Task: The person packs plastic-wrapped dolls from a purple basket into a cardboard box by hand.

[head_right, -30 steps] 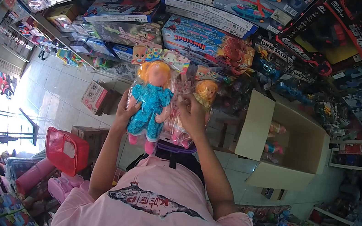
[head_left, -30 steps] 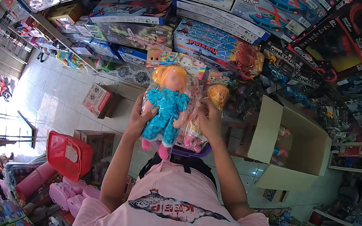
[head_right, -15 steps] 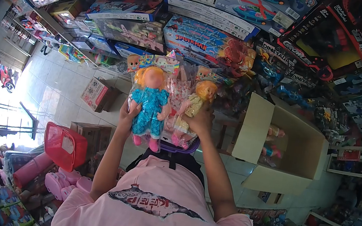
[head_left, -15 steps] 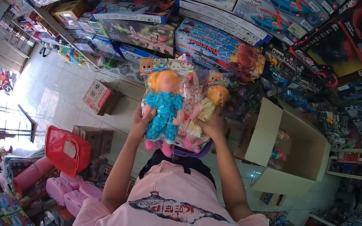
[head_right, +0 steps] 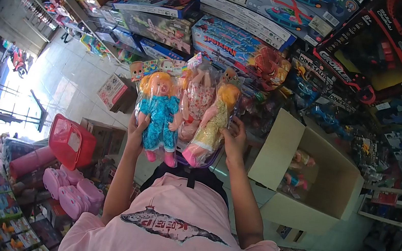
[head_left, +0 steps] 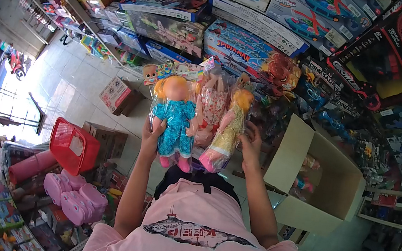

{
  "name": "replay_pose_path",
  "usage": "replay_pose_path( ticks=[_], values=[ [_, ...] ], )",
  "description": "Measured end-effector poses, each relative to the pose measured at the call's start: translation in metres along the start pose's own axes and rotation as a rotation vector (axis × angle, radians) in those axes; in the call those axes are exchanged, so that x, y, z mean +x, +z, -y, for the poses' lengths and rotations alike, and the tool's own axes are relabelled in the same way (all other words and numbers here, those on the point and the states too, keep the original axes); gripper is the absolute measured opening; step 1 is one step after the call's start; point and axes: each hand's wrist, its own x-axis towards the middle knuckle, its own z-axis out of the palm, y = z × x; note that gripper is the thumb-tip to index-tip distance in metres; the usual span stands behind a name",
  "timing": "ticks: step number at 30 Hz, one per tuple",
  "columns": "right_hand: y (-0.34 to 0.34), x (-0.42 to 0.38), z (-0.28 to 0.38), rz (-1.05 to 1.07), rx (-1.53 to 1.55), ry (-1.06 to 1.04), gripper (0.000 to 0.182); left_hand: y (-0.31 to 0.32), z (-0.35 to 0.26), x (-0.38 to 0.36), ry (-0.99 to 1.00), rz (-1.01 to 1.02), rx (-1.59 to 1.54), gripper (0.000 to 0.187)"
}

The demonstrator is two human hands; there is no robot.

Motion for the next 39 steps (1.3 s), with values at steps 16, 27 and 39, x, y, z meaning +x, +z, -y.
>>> replay_pose_path(
  ticks=[16, 27, 39],
  values=[
    [0.033, -0.012, -0.027, 0.64, 0.667, 0.304, 0.051, -0.057, 0.001, -0.139, 0.257, -0.331, -0.049, 0.056],
    [0.028, -0.098, -0.027, 0.851, 0.741, 0.165, 0.067, -0.09, 0.05, -0.289, 0.284, -0.503, -0.094, 0.068],
    [-0.067, -0.228, -0.017, 0.802, 0.591, 0.342, 0.069, -0.042, 0.091, -0.368, 0.187, -0.452, -0.106, 0.047]
  ],
)
